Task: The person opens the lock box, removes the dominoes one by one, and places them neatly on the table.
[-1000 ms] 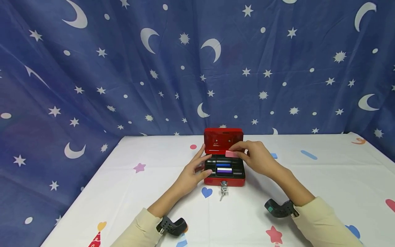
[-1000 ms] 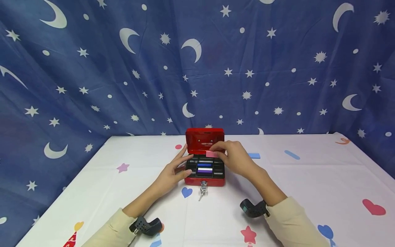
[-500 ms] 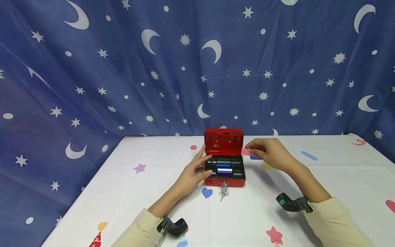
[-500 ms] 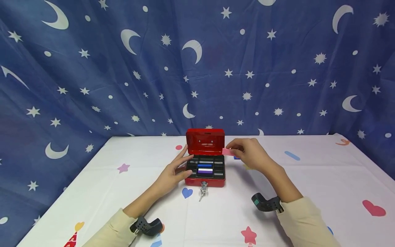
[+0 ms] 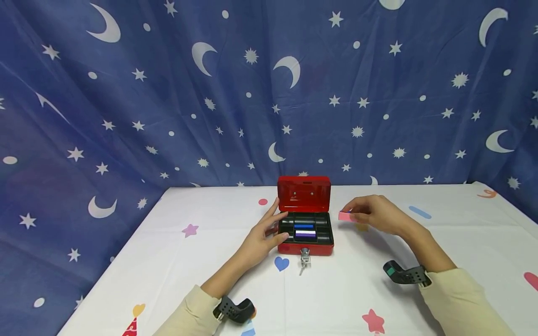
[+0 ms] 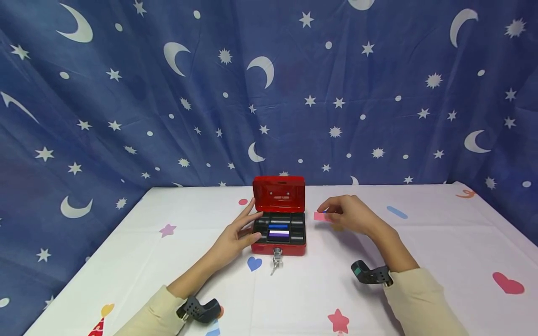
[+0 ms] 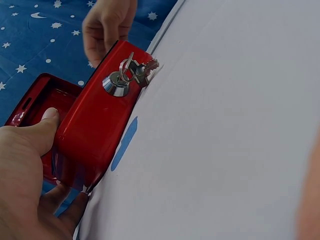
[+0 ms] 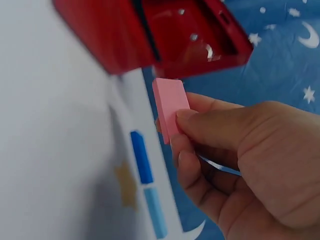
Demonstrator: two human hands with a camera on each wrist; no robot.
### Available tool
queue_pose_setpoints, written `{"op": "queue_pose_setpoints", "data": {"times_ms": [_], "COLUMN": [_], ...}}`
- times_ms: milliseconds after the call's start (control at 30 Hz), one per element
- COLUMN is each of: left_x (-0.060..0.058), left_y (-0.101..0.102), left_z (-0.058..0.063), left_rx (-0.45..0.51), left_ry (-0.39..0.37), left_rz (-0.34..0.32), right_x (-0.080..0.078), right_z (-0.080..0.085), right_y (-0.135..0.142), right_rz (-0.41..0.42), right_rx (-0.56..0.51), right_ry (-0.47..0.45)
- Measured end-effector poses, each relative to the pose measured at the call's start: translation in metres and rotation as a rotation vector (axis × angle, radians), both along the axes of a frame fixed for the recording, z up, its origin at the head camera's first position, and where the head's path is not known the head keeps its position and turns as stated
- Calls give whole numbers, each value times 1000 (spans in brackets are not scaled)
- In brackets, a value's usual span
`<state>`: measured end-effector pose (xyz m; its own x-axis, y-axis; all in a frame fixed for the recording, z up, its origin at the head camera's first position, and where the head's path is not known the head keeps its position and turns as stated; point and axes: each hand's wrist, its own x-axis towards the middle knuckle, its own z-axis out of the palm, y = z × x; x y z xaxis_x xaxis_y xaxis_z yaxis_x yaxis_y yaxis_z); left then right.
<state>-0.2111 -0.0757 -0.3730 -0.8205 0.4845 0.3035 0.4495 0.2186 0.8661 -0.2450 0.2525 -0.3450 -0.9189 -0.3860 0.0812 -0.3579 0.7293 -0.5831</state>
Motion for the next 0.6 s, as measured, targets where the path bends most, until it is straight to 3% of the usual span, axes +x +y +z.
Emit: {"op": "queue_pose_setpoints", "data": {"times_ms": [400,600], "left_x": [-1,-17], "left_y": [0,-1], "left_z": [-1,-25], "left_rx": [-6,-6], "left_ry": [4,17], "left_rz": [2,20], "right_x": [-5,-6], "right_z": [-19,-24], "right_y": [14,15], "right_rz": [-8,-10], "right_rx": [5,-18], "right_ry": [-31,-38]}}
